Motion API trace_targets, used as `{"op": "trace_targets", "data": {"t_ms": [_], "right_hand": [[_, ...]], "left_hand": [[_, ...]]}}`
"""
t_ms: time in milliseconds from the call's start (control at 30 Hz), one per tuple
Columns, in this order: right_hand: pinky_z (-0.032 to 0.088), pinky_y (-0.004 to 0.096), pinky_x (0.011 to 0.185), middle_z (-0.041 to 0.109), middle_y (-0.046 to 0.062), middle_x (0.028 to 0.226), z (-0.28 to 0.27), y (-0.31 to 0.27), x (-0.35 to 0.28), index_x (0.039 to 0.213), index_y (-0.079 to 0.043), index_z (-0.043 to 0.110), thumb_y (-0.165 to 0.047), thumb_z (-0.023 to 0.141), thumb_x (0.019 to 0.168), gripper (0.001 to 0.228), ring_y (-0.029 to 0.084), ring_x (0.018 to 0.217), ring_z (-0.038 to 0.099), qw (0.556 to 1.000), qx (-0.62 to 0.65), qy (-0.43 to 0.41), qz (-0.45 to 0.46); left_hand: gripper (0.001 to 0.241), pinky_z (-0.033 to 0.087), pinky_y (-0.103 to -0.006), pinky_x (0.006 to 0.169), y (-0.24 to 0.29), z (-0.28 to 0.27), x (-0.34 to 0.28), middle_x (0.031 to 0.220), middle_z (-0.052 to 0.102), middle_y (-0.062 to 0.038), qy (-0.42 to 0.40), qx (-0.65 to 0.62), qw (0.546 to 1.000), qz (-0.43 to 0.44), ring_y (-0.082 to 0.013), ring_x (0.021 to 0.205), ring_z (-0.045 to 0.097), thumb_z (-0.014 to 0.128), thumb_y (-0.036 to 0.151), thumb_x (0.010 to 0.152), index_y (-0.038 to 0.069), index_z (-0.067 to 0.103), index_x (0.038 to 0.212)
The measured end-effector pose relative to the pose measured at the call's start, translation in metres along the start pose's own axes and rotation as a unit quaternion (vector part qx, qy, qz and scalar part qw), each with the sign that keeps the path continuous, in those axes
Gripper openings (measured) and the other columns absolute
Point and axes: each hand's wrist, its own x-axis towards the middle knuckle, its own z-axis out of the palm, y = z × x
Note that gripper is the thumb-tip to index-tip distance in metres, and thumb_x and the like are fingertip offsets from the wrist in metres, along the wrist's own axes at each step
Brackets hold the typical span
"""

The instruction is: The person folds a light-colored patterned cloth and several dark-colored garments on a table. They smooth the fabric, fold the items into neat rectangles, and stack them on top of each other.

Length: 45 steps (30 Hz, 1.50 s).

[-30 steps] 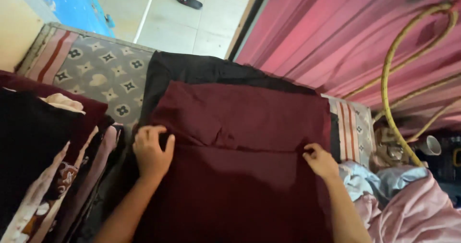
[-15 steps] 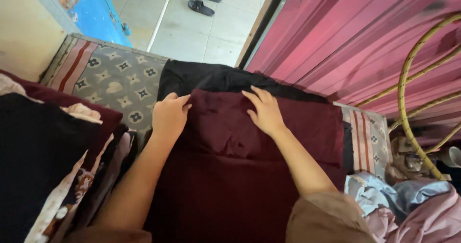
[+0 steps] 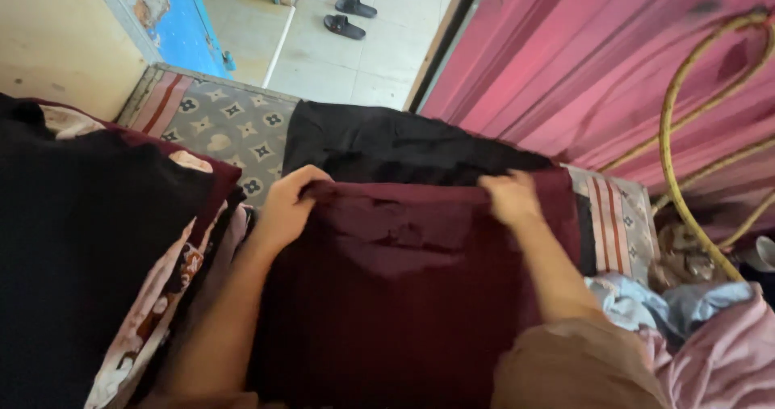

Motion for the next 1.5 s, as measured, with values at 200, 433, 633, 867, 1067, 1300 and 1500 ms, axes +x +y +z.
{"op": "trace_targets", "data": {"t_ms": [200, 433, 633, 867, 1067, 1300, 1500], "right_hand": [[0.038, 0.059, 0.101, 0.066, 0.001, 0.090, -0.011, -0.037, -0.222, 0.111, -0.029, 0.073, -0.015, 0.070, 0.078, 0.036, 0.025, 0.103, 0.062, 0.938, -0.130, 0.191, 0.260], [0.036, 0.051, 0.094, 0.066, -0.008, 0.094, 0.049, -0.098, -0.351, 0.111, -0.034, 0.079, -0.014, 0.071, 0.070, 0.046, 0.020, 0.099, 0.058, 0.922, -0.150, 0.128, 0.332], [0.034, 0.047, 0.095, 0.064, -0.008, 0.101, 0.054, -0.114, -0.392, 0.115, -0.036, 0.080, -0.009, 0.069, 0.073, 0.051, 0.020, 0.101, 0.056, 0.881, -0.152, 0.182, 0.410], [0.041, 0.044, 0.103, 0.064, -0.006, 0.106, 0.050, -0.110, -0.420, 0.115, -0.035, 0.082, -0.003, 0.067, 0.071, 0.056, 0.024, 0.109, 0.056, 0.903, -0.088, 0.135, 0.399], [0.043, 0.044, 0.110, 0.062, 0.009, 0.138, 0.041, -0.091, -0.428, 0.102, -0.019, 0.079, 0.002, 0.070, 0.055, 0.052, 0.035, 0.126, 0.054, 0.910, 0.118, 0.164, 0.362], [0.037, 0.037, 0.113, 0.058, 0.013, 0.150, 0.046, -0.066, -0.438, 0.091, -0.004, 0.067, 0.009, 0.064, 0.064, 0.030, 0.029, 0.137, 0.053, 0.827, 0.417, 0.247, 0.285], [0.047, 0.033, 0.102, 0.068, 0.015, 0.117, 0.100, -0.025, -0.435, 0.117, -0.002, 0.066, 0.010, 0.066, 0.084, 0.034, 0.025, 0.114, 0.063, 0.728, 0.552, 0.226, 0.338]], "left_hand": [[0.028, 0.053, -0.0340, 0.100, -0.009, -0.020, -0.075, 0.106, 0.074, -0.010, -0.047, -0.013, 0.995, 0.086, -0.0248, 0.110, 0.071, 0.049, -0.016, 0.074, 0.002, 0.063, 0.090], [0.031, 0.049, -0.0440, 0.109, -0.042, -0.007, -0.133, 0.116, 0.075, -0.006, -0.074, 0.132, 0.985, 0.087, -0.0301, 0.127, 0.063, 0.056, -0.021, 0.072, 0.006, 0.067, 0.082], [0.027, 0.047, -0.0449, 0.109, -0.012, -0.030, -0.149, 0.117, 0.074, -0.006, -0.099, 0.161, 0.981, 0.044, -0.0306, 0.132, 0.059, 0.058, -0.020, 0.072, 0.005, 0.064, 0.078], [0.022, 0.048, -0.0445, 0.110, -0.038, -0.038, -0.155, 0.115, 0.076, -0.004, -0.133, 0.228, 0.964, 0.027, -0.0284, 0.131, 0.061, 0.060, -0.015, 0.075, 0.006, 0.065, 0.077], [0.030, 0.043, -0.0555, 0.108, 0.024, 0.035, -0.135, 0.137, 0.064, -0.011, -0.026, 0.287, 0.951, 0.108, -0.0336, 0.129, 0.057, 0.070, 0.013, 0.081, 0.013, 0.073, 0.111], [0.067, 0.016, -0.0762, 0.109, 0.045, 0.159, -0.131, 0.157, 0.036, -0.010, -0.200, 0.314, 0.914, 0.162, -0.0350, 0.145, 0.030, 0.071, 0.046, 0.083, 0.029, 0.054, 0.145], [0.059, 0.003, -0.0729, 0.118, 0.006, 0.162, -0.119, 0.167, 0.028, -0.004, -0.264, 0.363, 0.875, 0.179, -0.0304, 0.155, 0.015, 0.064, 0.051, 0.087, 0.034, 0.056, 0.143]]}}
